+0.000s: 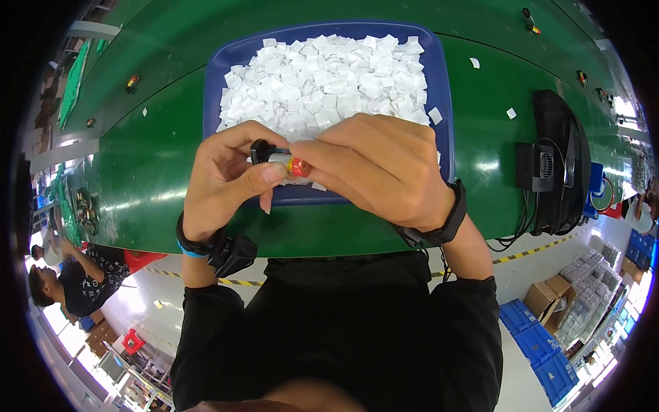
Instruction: Assembling small plastic parts onto electronic components on an assembly line.
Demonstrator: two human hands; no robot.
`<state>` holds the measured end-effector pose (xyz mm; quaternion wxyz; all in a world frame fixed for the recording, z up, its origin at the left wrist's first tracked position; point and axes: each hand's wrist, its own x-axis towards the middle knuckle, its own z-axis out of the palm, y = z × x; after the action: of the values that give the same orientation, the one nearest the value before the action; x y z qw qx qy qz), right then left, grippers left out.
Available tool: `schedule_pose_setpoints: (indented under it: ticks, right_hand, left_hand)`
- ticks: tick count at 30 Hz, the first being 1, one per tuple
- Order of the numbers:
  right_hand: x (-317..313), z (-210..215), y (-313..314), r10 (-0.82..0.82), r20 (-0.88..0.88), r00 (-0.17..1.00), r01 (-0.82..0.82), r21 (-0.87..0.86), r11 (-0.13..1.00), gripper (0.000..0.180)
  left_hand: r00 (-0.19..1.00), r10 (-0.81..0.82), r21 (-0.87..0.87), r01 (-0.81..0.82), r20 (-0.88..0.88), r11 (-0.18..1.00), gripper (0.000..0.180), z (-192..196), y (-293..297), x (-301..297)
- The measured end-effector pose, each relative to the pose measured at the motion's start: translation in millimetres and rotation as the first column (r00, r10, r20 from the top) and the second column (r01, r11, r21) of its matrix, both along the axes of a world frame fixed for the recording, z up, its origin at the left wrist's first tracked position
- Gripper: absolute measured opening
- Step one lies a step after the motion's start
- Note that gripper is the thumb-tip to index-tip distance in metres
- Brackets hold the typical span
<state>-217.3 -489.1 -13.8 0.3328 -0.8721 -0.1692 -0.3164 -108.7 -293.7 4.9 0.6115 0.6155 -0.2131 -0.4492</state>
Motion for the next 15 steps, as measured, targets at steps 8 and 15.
schedule_pose_setpoints:
  ticks: [8, 15]
  right_hand:
    - [1, 8, 1, 0.058, -0.107, 0.993, -0.055, 0.032, 0.998, 0.037]
    - [-3, 13, 12, 0.062, -0.150, 0.987, -0.037, 0.165, 0.986, 0.038]
  left_hand:
    - [0.996, -0.062, 0.012, 0.061, 0.064, 0.998, 0.026, 2, 2, 4]
    - [0.968, -0.184, -0.141, 0.160, -0.173, 0.977, 0.035, 0, 6, 3]
